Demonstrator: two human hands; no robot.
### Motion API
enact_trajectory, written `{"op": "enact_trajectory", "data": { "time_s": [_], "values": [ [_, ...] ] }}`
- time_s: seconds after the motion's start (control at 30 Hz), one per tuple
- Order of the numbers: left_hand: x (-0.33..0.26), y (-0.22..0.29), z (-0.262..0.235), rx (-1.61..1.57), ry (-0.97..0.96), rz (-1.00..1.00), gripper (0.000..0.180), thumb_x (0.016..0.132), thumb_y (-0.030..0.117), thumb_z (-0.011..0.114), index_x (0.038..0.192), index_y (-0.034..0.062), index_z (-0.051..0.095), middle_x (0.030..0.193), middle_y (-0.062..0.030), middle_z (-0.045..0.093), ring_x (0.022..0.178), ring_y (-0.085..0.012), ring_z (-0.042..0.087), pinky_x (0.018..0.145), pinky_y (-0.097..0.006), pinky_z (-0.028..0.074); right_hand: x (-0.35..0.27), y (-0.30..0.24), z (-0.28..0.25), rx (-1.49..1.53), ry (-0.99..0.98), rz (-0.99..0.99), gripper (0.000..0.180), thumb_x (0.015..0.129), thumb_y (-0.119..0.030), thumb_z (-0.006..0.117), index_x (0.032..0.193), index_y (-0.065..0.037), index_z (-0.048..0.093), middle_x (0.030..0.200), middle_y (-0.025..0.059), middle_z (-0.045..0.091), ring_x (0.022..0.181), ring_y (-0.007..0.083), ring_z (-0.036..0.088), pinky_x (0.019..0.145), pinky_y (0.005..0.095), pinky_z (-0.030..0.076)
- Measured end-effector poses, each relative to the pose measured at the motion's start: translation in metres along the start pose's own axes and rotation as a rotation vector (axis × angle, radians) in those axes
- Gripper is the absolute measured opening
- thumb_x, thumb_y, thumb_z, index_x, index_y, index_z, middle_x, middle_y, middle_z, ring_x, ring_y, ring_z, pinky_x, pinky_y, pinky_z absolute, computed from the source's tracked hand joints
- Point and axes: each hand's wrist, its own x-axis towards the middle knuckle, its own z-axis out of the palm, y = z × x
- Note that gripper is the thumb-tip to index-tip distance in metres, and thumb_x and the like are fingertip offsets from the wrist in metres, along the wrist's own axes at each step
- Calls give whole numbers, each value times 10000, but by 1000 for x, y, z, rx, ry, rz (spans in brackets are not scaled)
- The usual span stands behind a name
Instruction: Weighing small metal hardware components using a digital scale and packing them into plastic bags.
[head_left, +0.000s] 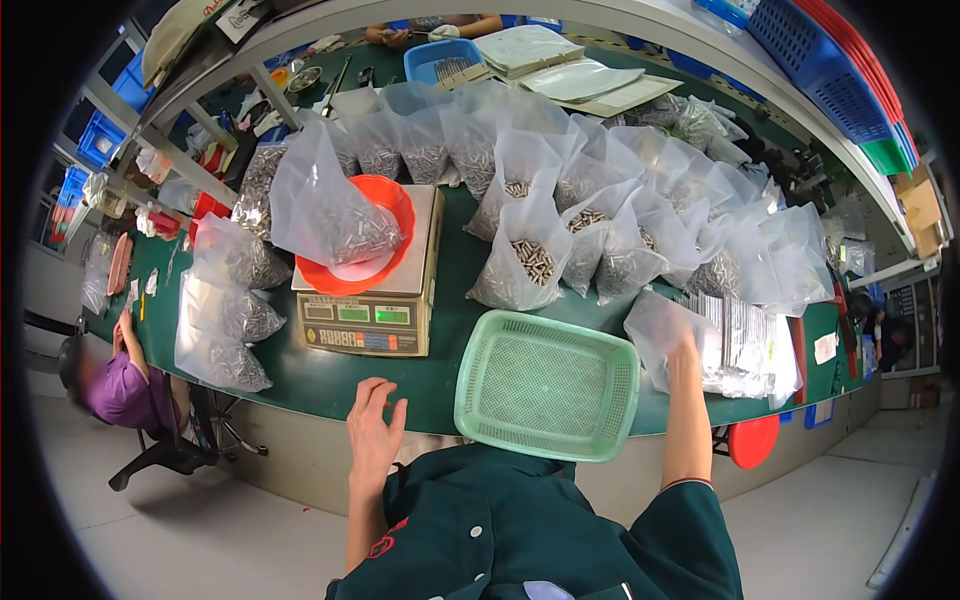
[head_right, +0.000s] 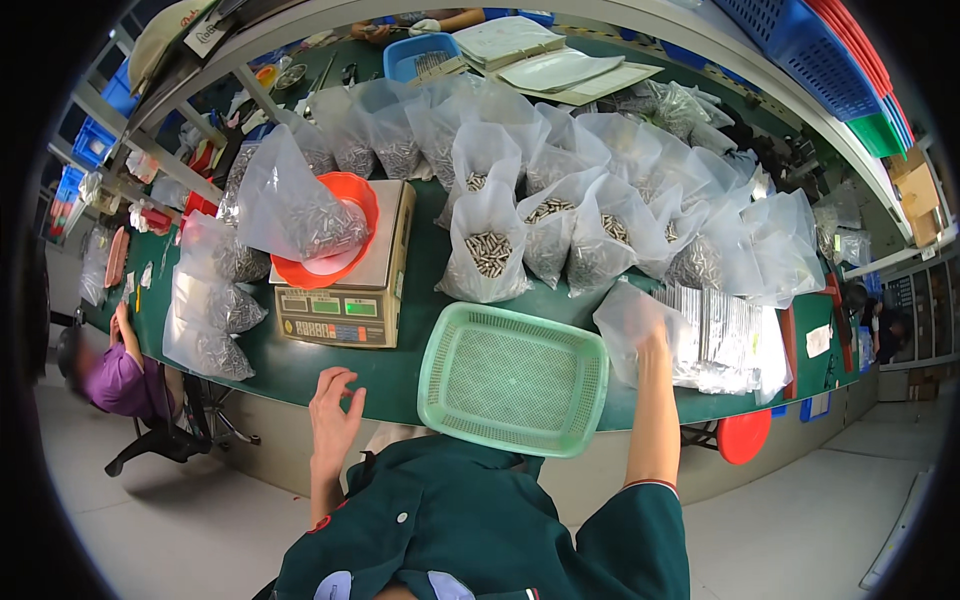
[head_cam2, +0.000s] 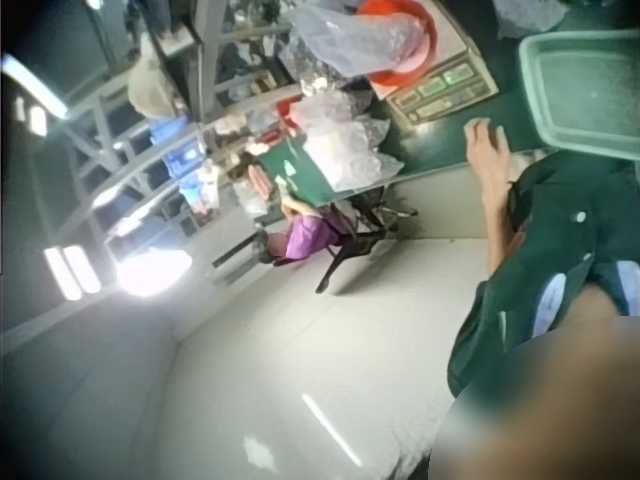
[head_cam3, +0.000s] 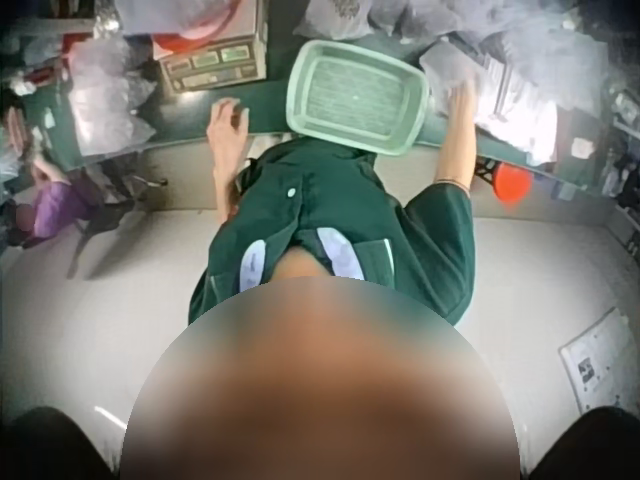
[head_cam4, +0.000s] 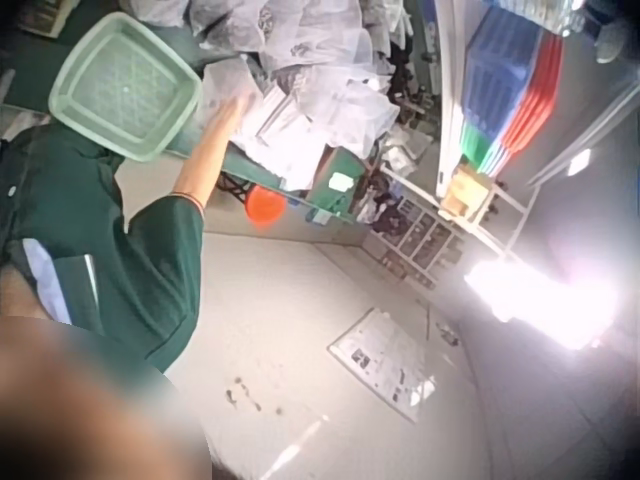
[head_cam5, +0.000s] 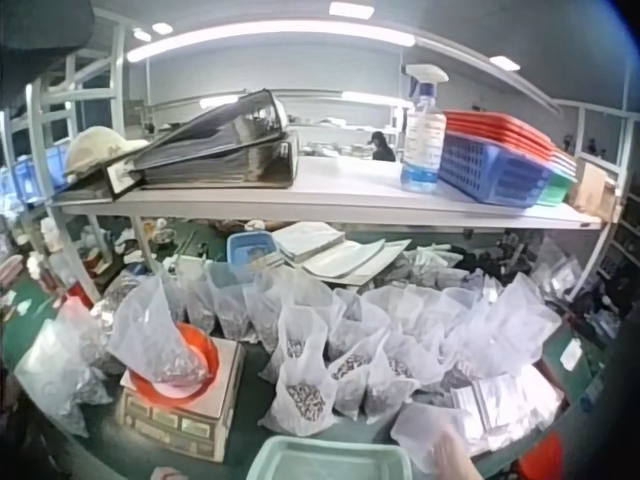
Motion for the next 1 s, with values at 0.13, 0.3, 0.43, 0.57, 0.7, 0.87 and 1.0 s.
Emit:
{"op": "enact_trajectory", "data": {
  "time_s": [0.13,0.3,0.43,0.57,0.7,0.87,1.0],
  "values": [
    [-1,1,1,1,-26,6,204,732,22,605,928,6,550,982,-99,537,625,-225,579,582,-315,458,-41,-43,13,793,-73,276,229,852,-290,479,877,-77,562,757,31,559,633,146,528,479,230,414],
    [5,7,4,-21,-92,26,201,736,31,603,926,-4,547,969,-106,536,684,-256,560,616,-335,465,-60,-60,27,1004,219,347,206,849,-253,467,785,-73,544,647,9,516,506,126,475,407,219,363],
    [6,7,7,-25,-118,26,201,735,31,604,924,-6,548,965,-107,537,695,-261,561,625,-336,467,-82,-64,17,1160,146,319,260,855,-315,477,784,-69,522,603,22,477,441,123,408,353,221,300],
    [5,4,4,-55,-119,31,203,733,38,608,924,-2,550,952,-107,539,704,-263,563,636,-346,464,-115,-68,12,1258,-109,419,259,861,-356,497,801,-104,512,591,16,438,415,103,350,330,227,258],
    [7,-5,0,-34,-126,59,193,732,72,622,905,16,557,927,-101,540,749,-296,561,665,-367,460,-183,-112,18,1062,-132,159,253,892,-332,454,781,-112,510,661,27,453,411,93,332,314,212,247],
    [20,-31,-17,-38,-68,93,187,732,91,627,896,27,564,920,-100,545,771,-317,554,674,-383,455,-235,-187,67,821,-260,134,313,909,-351,423,753,-89,496,646,28,420,412,84,308,283,186,220],
    [34,-58,-43,-41,9,120,183,730,88,627,892,25,569,898,-98,558,765,-314,556,672,-381,454,-245,-262,159,727,-607,283,319,903,-353,426,728,-90,470,639,30,409,416,75,311,296,180,207]
  ]
}}
